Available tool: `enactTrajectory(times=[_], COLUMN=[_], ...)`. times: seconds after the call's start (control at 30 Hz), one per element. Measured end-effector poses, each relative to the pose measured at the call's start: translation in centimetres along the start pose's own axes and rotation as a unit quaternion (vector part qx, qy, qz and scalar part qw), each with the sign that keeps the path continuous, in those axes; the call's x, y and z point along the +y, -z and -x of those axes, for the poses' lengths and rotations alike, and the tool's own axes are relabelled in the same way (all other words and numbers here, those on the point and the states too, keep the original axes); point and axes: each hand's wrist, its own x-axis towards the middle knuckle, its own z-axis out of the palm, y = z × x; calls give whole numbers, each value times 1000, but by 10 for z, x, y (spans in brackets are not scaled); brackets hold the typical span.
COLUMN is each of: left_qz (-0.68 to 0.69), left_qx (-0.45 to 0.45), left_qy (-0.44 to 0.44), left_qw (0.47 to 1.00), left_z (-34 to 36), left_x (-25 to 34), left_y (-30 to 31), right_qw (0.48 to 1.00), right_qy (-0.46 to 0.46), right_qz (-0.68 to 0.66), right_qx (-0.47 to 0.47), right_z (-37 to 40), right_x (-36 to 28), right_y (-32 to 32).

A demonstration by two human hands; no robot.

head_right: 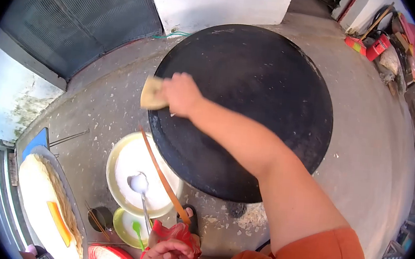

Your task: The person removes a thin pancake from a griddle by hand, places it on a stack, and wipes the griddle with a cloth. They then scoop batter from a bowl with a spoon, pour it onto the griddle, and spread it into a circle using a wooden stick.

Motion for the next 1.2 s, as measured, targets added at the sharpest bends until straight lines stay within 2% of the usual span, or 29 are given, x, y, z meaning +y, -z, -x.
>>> enactTrajectory(times=[0.1, 0.13, 0.17, 0.23, 0.3, 0.4, 0.43, 0.5, 0.57, 0.63, 0.7, 0.77, 0.83, 0.87, 0.93, 0.97, 1.03, 1.1, 1.17, 1.2], left_qz=[44, 51, 61, 61, 64, 59, 58, 44, 27, 24, 11, 3, -3, -18, -38, -38, -30, -41, -35, -25], left_qx=[-11, -13, -16, -31, -6, 4, 18, 17, 16, 7, 31, 41, 54, 52, 58, 45, 35, 21, 23, 1], left_qy=[15, 27, 42, 49, 45, 37, 36, 43, 25, 22, 33, 21, 7, 6, 13, 17, 33, 12, 25, 16], left_qw=[999, 998, 997, 996, 997, 998, 998, 998, 999, 999, 999, 999, 999, 998, 997, 998, 998, 999, 999, 1000], left_z=[6, 6, 6, 7, 7, 0, -1, -8, -12, -18, -22, -25, -29, -28, -24, -22, -17, -12, -4, 0], left_x=[-6, -8, -9, -7, -7, -8, -9, -9, -10, -9, -9, -9, -12, -13, -13, -14, -18, -20, -25, -29], left_y=[-7, -7, -9, -12, -9, -10, -9, -8, -14, -19, -22, -25, -27, -28, -29, -28, -28, -29, -22, -14], right_qw=[989, 980, 972, 969, 981, 984, 972, 973, 982, 982, 975, 953, 928, 930, 903, 902, 950, 966, 972, 973], right_qy=[69, 76, 101, 75, -25, -174, -231, -224, -171, -156, -176, -250, -329, -328, -403, -407, -310, -254, -192, -192], right_qz=[-131, -171, -213, -235, -192, -45, -8, 38, 62, 88, 123, 169, 172, 163, 146, 141, 37, 14, -31, -53], right_qx=[11, 64, 11, -14, -34, 20, 43, 36, 40, 49, 48, -28, -42, -41, -23, -29, 23, 48, 130, 118], right_z=[83, 121, 157, 228, 297, 365, 367, 352, 306, 264, 224, 180, 140, 127, 118, 126, 150, 179, 214, 231], right_x=[-59, -71, -76, -81, -69, -10, 12, 55, 86, 126, 177, 224, 254, 261, 261, 255, 235, 190, 135, 105], right_y=[30, 26, 49, 84, 109, 114, 118, 122, 117, 97, 72, 57, 45, 39, 33, 33, 42, 48, 55, 63])
